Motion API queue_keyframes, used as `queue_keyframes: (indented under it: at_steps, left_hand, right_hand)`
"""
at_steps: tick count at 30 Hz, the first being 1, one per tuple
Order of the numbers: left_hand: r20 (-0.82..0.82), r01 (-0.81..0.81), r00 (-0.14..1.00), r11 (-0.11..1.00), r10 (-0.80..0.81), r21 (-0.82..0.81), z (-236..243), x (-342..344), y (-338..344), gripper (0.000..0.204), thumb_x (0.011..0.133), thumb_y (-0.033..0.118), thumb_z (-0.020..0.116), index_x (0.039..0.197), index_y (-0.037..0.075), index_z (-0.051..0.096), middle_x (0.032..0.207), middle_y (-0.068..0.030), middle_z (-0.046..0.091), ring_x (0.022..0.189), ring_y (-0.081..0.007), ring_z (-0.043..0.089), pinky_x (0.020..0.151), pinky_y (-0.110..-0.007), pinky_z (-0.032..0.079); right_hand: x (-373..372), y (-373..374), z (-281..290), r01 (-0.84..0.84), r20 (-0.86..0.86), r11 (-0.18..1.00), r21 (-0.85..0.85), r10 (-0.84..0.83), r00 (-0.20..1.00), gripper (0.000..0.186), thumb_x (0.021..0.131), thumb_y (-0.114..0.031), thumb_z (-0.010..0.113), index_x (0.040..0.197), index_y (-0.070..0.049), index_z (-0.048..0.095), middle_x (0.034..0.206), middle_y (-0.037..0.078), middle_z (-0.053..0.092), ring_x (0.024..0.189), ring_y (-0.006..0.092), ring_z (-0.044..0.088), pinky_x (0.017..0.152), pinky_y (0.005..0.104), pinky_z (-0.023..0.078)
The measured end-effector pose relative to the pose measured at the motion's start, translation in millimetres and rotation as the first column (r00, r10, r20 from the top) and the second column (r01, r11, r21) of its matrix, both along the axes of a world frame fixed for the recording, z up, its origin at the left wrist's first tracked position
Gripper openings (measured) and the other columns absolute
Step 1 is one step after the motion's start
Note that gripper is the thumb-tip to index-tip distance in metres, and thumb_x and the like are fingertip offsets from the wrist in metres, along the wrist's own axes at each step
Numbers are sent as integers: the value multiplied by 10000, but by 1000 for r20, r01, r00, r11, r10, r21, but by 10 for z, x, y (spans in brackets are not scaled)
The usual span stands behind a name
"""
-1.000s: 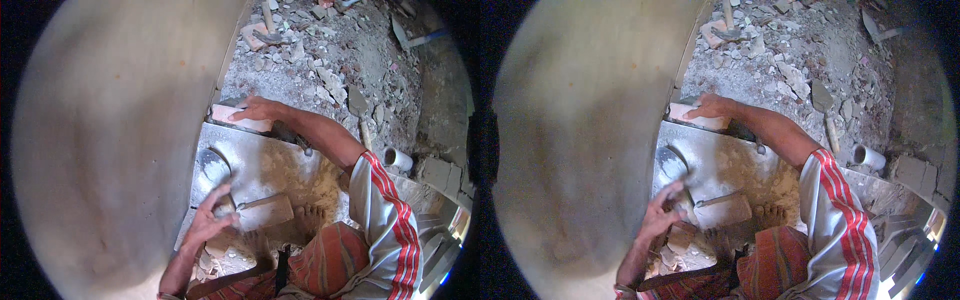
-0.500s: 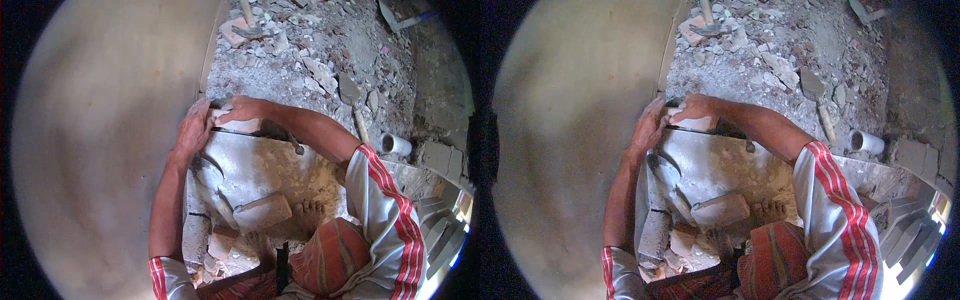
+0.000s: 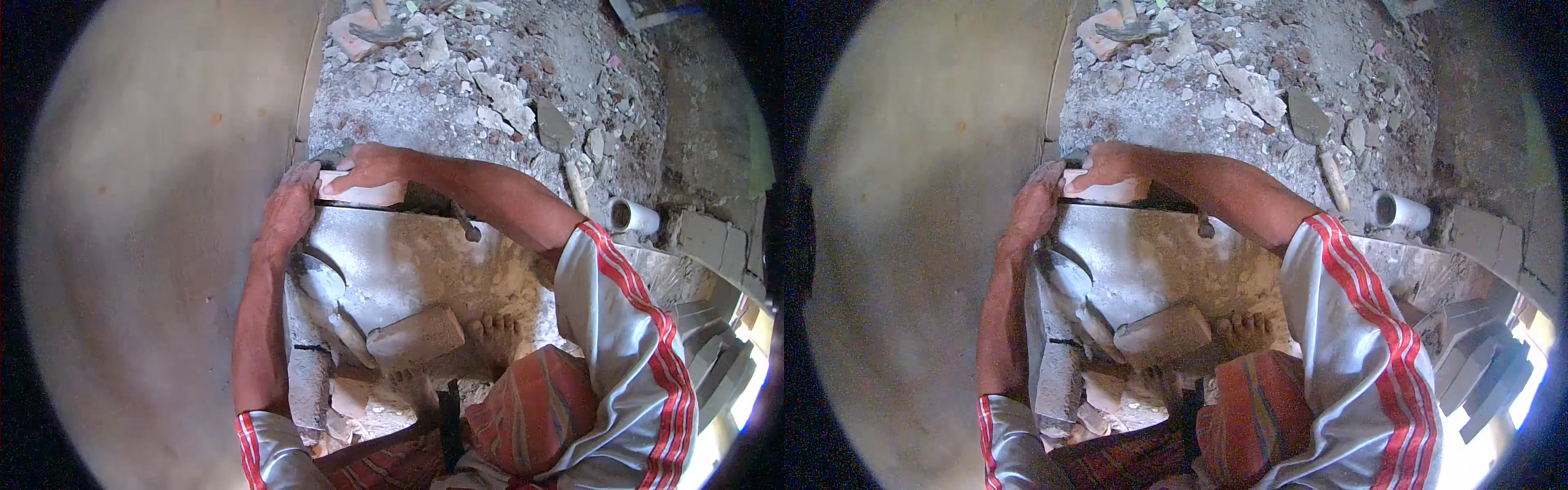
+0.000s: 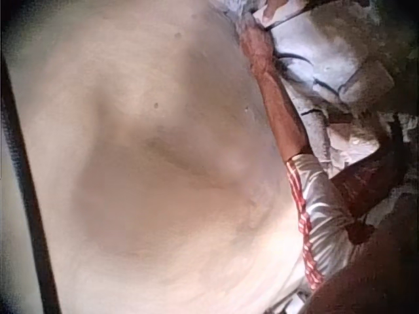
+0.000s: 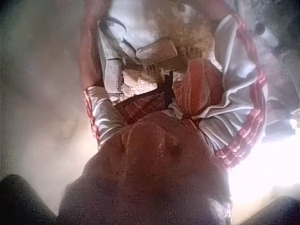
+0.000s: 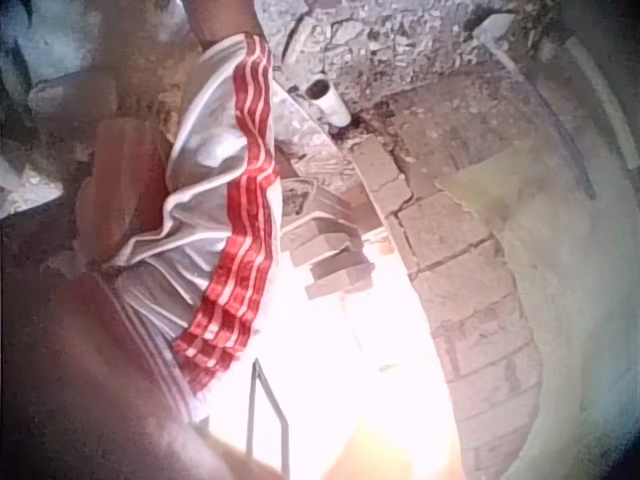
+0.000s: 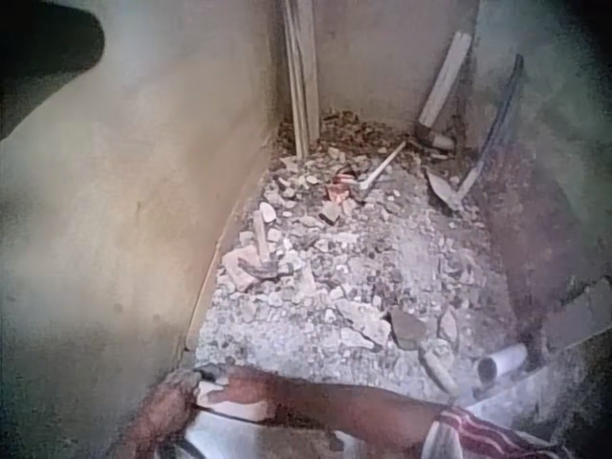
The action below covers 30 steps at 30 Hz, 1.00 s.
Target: The person spreads mortar onto the ground using a trowel, gathers bricks from a pile, and lays the bricks into the mortar by hand.
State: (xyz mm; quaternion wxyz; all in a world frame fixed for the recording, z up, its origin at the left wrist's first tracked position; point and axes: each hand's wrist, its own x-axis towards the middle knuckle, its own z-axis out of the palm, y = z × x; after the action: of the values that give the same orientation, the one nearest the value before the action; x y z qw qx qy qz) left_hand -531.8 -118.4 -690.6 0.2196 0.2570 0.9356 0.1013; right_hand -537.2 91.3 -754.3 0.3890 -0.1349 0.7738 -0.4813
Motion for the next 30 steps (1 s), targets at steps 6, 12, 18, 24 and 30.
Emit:
queue_keyframes:
  at_steps: [6,12,18,24,30]
  left_hand:
    - [-56,-31,998,1000,31,2,2,59,5,390,995,200,417,1352,59,485,1370,-200,496,1297,-359,446,1066,-425,376]
    - [41,-68,997,998,68,-5,74,76,40,405,948,122,447,1349,78,489,1405,-184,470,1325,-333,424,1071,-428,379]
    - [-31,20,999,999,-20,30,-34,103,-59,502,853,-5,465,1350,64,491,1402,-170,480,1328,-321,424,1082,-419,378]
    - [-99,56,994,996,-49,74,-32,120,-63,537,817,-38,496,1345,63,501,1420,-150,465,1329,-308,425,1077,-407,392]
    - [-150,68,987,993,-54,91,-188,115,-177,498,827,-4,538,1318,77,531,1371,-154,506,1282,-326,464,1014,-421,441]
  right_hand:
    - [70,-7,-29,14,-222,992,127,15,975,680,803,-635,603,931,27,694,884,263,665,843,394,651,755,444,496]
    - [451,230,135,-80,-358,984,158,133,924,616,869,-489,606,1253,-10,553,983,271,632,948,410,624,801,463,488]
    - [581,212,298,-152,-477,942,298,285,832,826,886,-396,602,1514,-103,153,1118,226,561,996,410,602,826,488,508]
    - [592,204,271,-221,-453,870,442,428,782,737,921,-384,558,1518,-203,166,1090,218,546,930,390,619,781,453,539]
    - [677,148,-11,-64,-745,920,388,353,565,707,924,-399,552,1509,-199,209,1034,201,549,859,378,634,706,440,554]
